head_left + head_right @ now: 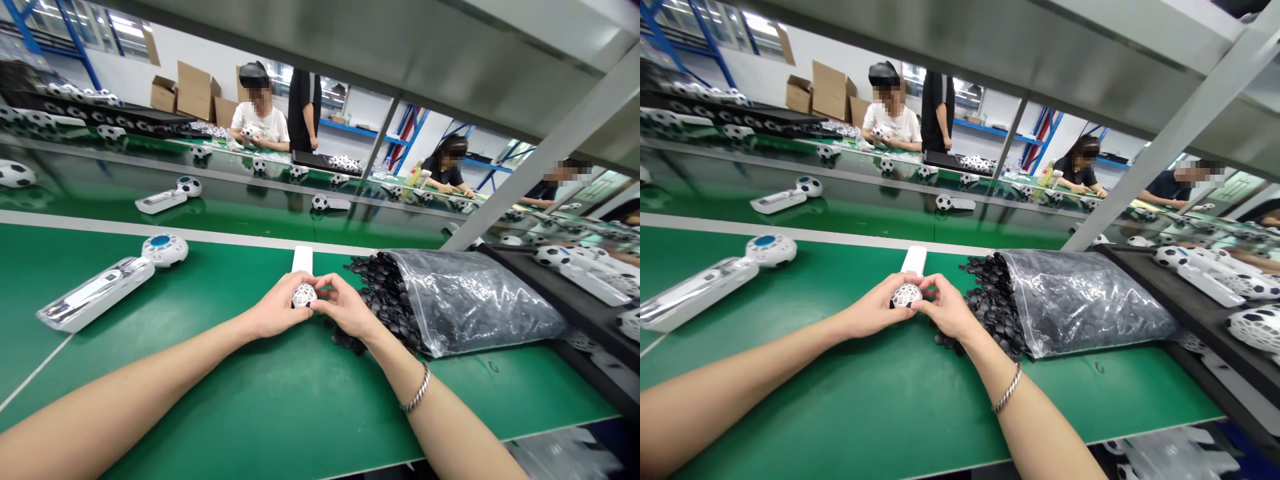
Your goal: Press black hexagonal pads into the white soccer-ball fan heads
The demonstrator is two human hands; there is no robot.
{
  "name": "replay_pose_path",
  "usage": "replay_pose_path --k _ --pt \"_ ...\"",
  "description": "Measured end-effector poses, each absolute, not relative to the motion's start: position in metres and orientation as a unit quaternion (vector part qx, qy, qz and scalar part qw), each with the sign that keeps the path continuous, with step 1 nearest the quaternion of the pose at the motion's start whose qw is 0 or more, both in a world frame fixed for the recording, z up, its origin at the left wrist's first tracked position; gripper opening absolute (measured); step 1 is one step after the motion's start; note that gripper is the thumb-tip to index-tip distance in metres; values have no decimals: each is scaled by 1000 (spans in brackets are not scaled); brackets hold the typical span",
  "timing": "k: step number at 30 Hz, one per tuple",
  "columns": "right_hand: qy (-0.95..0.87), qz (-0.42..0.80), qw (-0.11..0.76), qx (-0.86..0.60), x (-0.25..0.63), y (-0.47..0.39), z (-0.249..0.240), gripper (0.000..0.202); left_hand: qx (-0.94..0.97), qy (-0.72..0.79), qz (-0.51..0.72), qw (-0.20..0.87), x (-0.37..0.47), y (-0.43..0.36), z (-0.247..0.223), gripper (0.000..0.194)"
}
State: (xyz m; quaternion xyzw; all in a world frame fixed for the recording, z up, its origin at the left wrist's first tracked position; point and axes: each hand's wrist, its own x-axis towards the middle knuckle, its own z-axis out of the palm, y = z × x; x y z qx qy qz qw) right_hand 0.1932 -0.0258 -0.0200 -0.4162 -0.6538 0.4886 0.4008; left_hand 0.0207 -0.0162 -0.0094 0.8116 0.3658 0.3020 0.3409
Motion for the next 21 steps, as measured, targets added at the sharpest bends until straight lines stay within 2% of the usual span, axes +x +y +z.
replay_pose_path --k 5,9,12,15,21 --pt "-694 423 360 -458 197 -20 -19 24 806 373 289 357 21 -16 -8 44" --pt "-734 178 286 -589 222 -13 -6 18 810 376 303 332 22 -18 -11 43" --pt "-688 32 152 -709 243 -12 0 17 809 396 332 281 22 -18 -15 45" --pt "-681 40 63 -729 254 -10 -1 11 788 433 330 286 18 -13 -16 53" --pt "-698 34 40 -715 253 -5 -10 11 791 406 297 349 6 -7 -9 52"
